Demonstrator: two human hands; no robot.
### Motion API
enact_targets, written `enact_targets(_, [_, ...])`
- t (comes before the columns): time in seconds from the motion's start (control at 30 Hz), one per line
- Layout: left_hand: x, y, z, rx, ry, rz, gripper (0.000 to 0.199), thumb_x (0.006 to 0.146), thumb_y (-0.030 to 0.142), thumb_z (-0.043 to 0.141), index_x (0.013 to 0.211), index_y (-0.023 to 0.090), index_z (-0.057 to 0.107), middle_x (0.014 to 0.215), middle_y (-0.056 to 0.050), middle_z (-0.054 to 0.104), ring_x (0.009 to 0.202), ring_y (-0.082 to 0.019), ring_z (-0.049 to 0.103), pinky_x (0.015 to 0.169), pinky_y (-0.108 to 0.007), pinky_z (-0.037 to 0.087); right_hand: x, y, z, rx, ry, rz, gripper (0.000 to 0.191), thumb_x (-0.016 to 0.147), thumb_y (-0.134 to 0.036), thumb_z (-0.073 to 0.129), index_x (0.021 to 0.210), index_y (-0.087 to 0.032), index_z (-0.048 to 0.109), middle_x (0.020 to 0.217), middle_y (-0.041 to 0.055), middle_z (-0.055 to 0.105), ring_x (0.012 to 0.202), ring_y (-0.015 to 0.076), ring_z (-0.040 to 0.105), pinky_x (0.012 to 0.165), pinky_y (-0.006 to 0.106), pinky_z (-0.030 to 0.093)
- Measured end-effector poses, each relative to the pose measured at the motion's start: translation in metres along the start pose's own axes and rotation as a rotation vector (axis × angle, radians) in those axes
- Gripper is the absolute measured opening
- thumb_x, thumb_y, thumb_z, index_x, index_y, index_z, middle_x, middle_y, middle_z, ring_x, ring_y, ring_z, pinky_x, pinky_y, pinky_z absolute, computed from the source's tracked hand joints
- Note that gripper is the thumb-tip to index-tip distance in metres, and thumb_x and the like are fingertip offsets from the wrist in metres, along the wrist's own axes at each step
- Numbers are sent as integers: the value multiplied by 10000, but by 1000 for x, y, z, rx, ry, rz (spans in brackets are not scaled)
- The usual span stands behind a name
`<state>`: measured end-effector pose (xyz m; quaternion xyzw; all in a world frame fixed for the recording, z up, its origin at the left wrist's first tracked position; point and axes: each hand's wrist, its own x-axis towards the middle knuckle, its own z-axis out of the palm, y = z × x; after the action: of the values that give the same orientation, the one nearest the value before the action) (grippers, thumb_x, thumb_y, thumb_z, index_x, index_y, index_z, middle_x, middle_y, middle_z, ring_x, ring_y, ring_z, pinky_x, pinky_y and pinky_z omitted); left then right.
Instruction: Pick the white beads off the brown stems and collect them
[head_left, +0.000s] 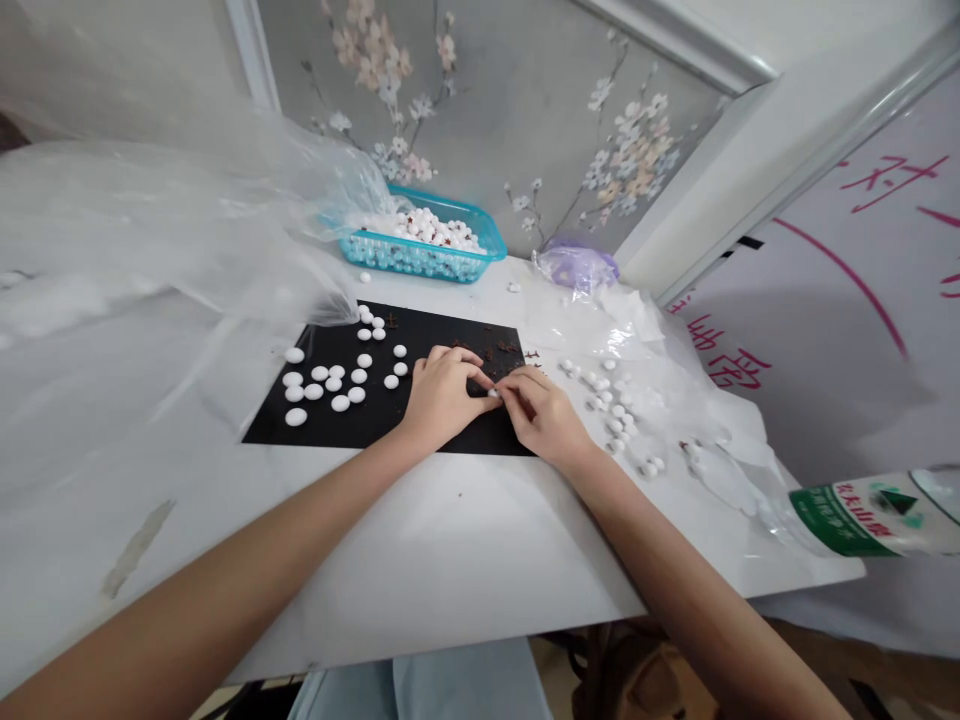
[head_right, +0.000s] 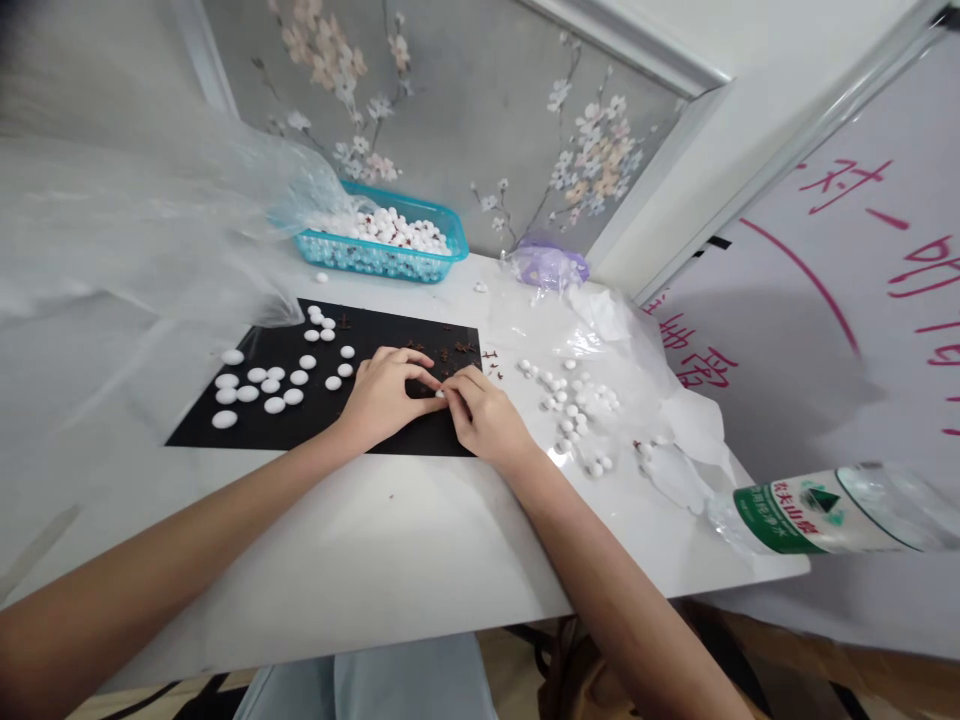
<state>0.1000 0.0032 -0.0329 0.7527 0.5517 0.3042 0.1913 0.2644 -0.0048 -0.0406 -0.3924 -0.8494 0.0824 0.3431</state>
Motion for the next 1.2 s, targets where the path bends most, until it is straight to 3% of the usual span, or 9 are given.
enact_targets(0.43, [0, 1, 0, -15, -15, -11, 129, 681, 371, 702, 698, 244, 701, 1063, -3, 644, 1064, -250, 481, 884, -462, 359, -2, -2, -2, 78, -22, 17, 115, 856, -195, 432, 823, -194, 543, 778, 39, 517, 594, 124, 482, 532, 266, 409])
enact_targets(0.83, [0, 2, 0, 19, 7, -65, 109, 676, 346, 672, 686, 239, 688, 1046, 19, 662, 1048, -230, 495, 869, -408, 359, 14, -10, -1, -15, -83, 67, 226, 853, -230, 418, 639, -205, 351, 634, -14, 398, 534, 108, 366, 514, 252, 288])
enact_targets(1.0, [0, 3, 0, 14, 5, -55, 164, 704, 395, 642, 681, 239, 688, 1043, 11, 661, 1051, -237, 494, 869, -420, 354, 13, -3, -3, 71, -69, 112, 280, 890, -292, 397, 637, -193, 463, 621, -10, 445, 558, 112, 429, 543, 250, 328])
enact_targets(1.1, [-1, 4, -2, 2, -10, -47, 142, 679, 389, 676, 702, 251, 698, 1040, 6, 656, 1062, -238, 486, 882, -422, 347, 12, 13, -15, 135, 57, 196, 308, 911, -338, 362, 780, -188, 596, 721, 19, 559, 659, 129, 522, 614, 256, 391])
enact_targets(1.2, [-2, 3, -4, -21, -9, -53, 107, 662, 340, 694, 704, 242, 693, 1038, 0, 647, 1057, -237, 481, 888, -418, 354, 11, 34, -29, -3, 270, 333, 274, 865, -364, 430, 800, -182, 623, 752, 24, 580, 579, 121, 484, 564, 262, 388])
